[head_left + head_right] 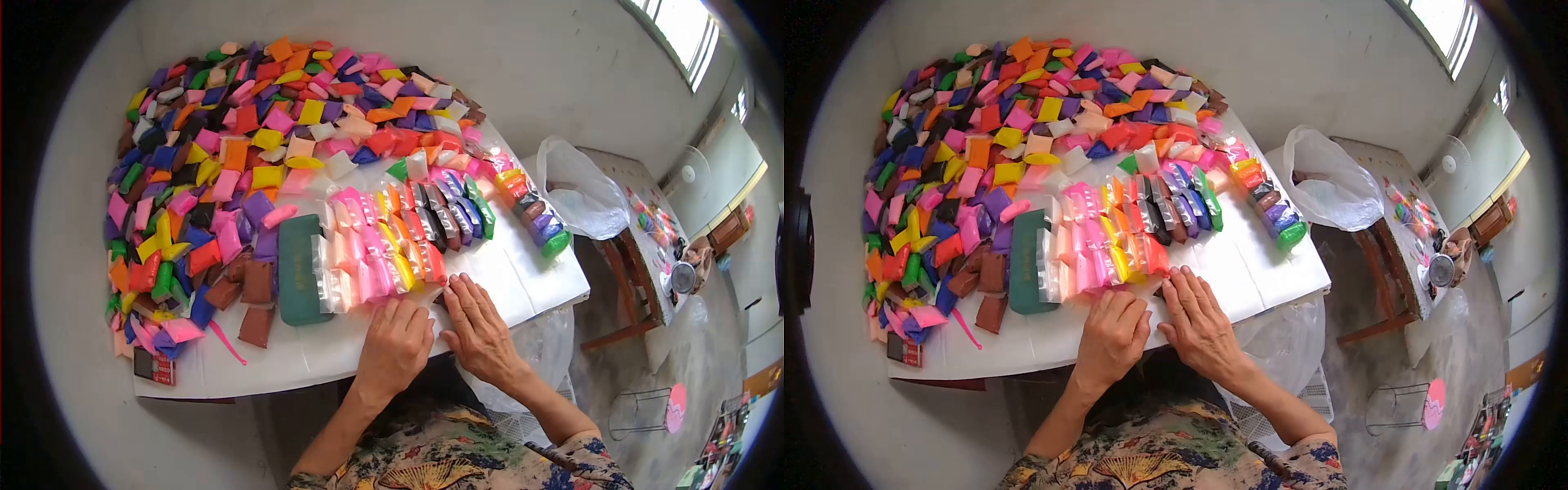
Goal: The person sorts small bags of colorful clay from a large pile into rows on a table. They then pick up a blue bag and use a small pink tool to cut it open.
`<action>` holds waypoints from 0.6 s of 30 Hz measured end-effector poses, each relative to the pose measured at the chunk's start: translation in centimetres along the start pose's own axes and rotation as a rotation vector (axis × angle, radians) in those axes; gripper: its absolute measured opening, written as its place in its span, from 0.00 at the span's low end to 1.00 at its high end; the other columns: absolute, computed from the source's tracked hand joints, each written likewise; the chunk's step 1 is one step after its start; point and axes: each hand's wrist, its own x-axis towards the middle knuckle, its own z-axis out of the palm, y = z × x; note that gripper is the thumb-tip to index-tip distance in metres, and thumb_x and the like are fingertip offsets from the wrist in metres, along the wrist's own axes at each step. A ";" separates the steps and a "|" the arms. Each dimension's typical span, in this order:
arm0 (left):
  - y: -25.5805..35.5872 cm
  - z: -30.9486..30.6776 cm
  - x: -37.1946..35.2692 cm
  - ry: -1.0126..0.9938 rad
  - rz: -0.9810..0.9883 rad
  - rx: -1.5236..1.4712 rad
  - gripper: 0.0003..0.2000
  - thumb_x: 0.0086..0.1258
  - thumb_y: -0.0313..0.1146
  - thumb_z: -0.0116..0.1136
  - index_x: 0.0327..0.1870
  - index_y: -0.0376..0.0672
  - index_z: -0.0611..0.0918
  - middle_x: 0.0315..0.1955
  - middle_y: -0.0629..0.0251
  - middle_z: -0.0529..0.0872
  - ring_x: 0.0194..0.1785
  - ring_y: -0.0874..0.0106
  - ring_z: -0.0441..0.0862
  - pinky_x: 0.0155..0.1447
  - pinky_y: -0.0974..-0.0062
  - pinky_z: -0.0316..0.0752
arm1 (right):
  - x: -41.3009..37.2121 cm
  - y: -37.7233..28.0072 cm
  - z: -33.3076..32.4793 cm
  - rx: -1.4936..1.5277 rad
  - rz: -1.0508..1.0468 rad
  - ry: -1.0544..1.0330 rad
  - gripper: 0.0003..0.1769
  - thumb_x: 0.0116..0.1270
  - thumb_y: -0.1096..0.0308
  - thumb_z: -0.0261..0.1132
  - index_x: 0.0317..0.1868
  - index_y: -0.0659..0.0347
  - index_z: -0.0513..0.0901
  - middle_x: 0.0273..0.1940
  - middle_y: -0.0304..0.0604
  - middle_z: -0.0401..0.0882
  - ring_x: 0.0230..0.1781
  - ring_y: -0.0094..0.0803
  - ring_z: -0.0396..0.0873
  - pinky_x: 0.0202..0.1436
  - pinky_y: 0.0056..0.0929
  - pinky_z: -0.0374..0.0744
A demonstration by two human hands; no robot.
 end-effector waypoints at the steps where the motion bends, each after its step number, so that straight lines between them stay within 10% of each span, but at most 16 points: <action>1: 0.0 0.0 0.1 0.006 0.004 0.003 0.06 0.65 0.25 0.61 0.40 0.36 0.80 0.37 0.56 0.78 0.42 0.56 0.77 0.49 0.59 0.73 | -0.1 0.1 0.0 0.022 0.010 -0.005 0.40 0.65 0.62 0.68 0.72 0.75 0.64 0.74 0.64 0.61 0.76 0.58 0.60 0.78 0.51 0.61; 12: 1.2 -1.0 0.4 -0.128 -0.009 0.072 0.09 0.63 0.27 0.64 0.42 0.37 0.81 0.38 0.58 0.78 0.44 0.56 0.77 0.49 0.60 0.74 | -0.5 -0.9 -0.7 0.177 0.125 0.007 0.36 0.68 0.67 0.65 0.73 0.74 0.63 0.76 0.62 0.58 0.78 0.57 0.58 0.78 0.48 0.61; 16: 2.2 -0.1 0.4 -0.081 0.050 -0.062 0.11 0.62 0.32 0.66 0.37 0.38 0.77 0.37 0.56 0.75 0.45 0.57 0.75 0.51 0.60 0.71 | -1.1 0.1 -2.6 0.713 0.314 0.153 0.35 0.63 0.79 0.63 0.72 0.69 0.66 0.73 0.61 0.63 0.74 0.57 0.63 0.72 0.47 0.69; 18: 2.8 0.3 0.3 -0.104 0.012 -0.009 0.15 0.60 0.32 0.69 0.43 0.37 0.78 0.40 0.55 0.76 0.47 0.55 0.75 0.53 0.59 0.71 | -2.1 1.3 -2.5 0.390 0.284 0.158 0.33 0.60 0.79 0.64 0.68 0.69 0.69 0.68 0.60 0.68 0.70 0.56 0.67 0.70 0.47 0.70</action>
